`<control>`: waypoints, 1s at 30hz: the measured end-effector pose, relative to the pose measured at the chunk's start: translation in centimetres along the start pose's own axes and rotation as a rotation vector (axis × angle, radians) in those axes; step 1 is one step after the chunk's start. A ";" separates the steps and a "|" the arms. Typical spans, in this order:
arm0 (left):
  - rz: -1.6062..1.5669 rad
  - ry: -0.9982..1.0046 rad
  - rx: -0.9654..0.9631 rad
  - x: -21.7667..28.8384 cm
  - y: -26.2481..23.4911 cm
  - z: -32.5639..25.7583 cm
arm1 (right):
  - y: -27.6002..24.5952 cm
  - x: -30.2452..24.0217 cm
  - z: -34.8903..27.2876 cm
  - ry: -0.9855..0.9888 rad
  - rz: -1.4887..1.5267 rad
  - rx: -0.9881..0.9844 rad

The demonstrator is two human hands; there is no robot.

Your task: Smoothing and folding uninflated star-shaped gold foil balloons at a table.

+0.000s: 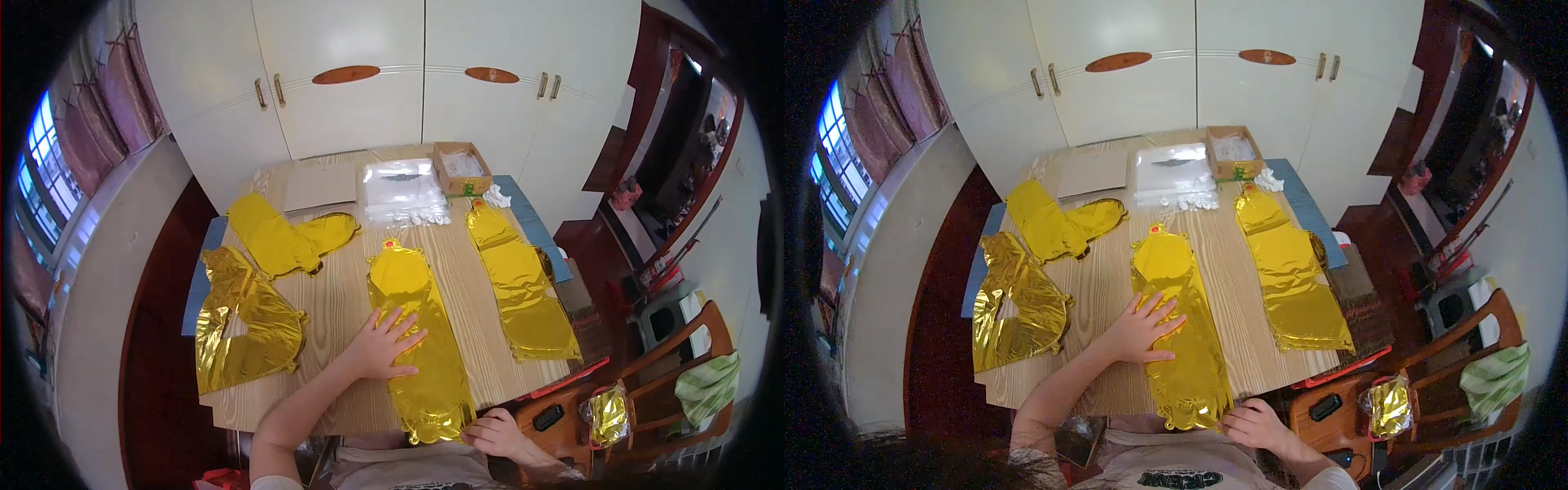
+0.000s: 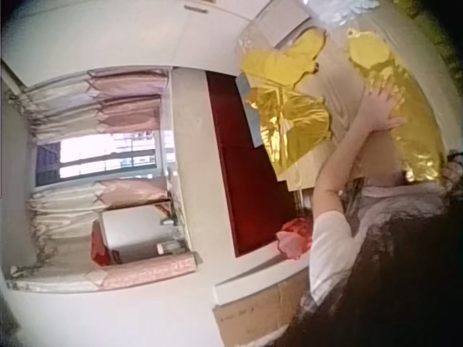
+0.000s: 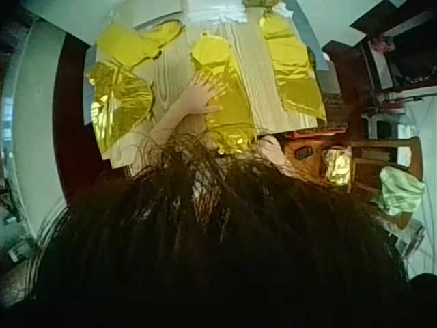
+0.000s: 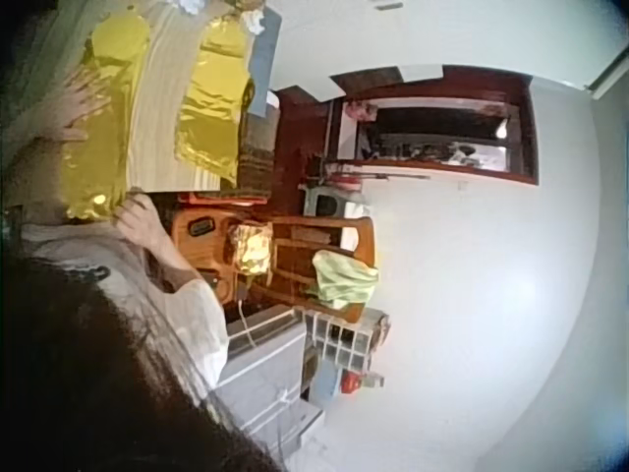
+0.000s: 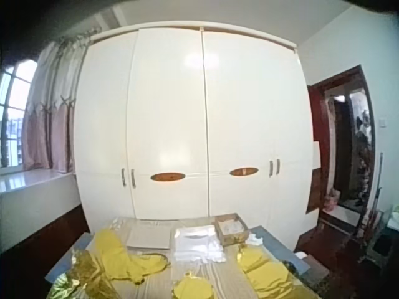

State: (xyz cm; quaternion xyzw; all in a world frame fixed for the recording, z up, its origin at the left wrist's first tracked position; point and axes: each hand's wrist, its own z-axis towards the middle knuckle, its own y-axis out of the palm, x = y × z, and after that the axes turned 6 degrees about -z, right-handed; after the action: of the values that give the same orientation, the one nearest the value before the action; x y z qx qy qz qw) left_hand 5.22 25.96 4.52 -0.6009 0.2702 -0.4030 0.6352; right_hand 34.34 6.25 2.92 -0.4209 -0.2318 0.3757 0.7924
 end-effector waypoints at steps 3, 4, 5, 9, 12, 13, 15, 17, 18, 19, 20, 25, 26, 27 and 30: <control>-0.003 0.004 0.006 0.0 0.1 0.0 | 0.0 -0.1 0.1 0.003 -0.004 0.006; -0.006 0.009 0.014 -0.1 0.2 0.0 | 0.0 0.0 0.1 0.003 -0.006 0.008; -0.008 0.014 0.021 -0.1 0.2 0.0 | -0.2 0.1 0.3 -0.013 -0.018 0.005; -0.032 0.001 0.010 -0.2 -0.3 0.0 | -0.5 0.1 0.9 0.061 0.052 0.075; -0.130 -0.049 0.057 -1.8 -1.1 0.3 | -1.6 1.6 1.4 0.208 0.168 -0.146; -0.135 -0.074 0.073 -3.3 -2.3 0.9 | -2.1 2.3 1.3 0.259 0.202 -0.280; -0.151 -0.194 0.107 -6.9 -4.8 2.9 | -1.6 3.5 1.3 0.399 0.185 -0.060; -0.084 -0.274 0.205 -12.4 -6.2 4.3 | 0.7 4.8 0.5 0.527 0.209 0.173; -0.007 -0.269 0.281 -16.0 -6.3 4.1 | 1.4 4.8 0.9 0.548 0.210 0.190; -0.009 -0.342 0.310 -17.7 -7.2 5.3 | 1.6 4.8 1.3 0.584 0.193 0.204; -0.010 -0.416 0.339 -19.3 -8.1 6.6 | 1.8 4.9 1.6 0.619 0.177 0.219; 0.051 -0.662 0.166 -28.4 -7.8 12.0 | 1.6 4.7 2.6 0.740 0.185 0.186; 0.072 -0.702 0.146 -29.5 -7.6 12.8 | 1.7 4.9 2.6 0.729 0.170 0.168; 0.082 -0.689 0.139 -30.5 -7.2 13.3 | 1.6 5.0 2.7 0.721 0.159 0.147; 0.090 -0.692 0.082 -32.4 -6.1 14.7 | 1.5 5.1 3.1 0.717 0.132 0.121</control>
State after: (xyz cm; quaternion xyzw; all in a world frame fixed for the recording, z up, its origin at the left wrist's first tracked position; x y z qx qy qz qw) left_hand -0.94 61.38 7.82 -0.6633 0.0486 -0.1577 0.7299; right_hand 34.75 12.35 3.58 -0.4922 0.1110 0.2676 0.8209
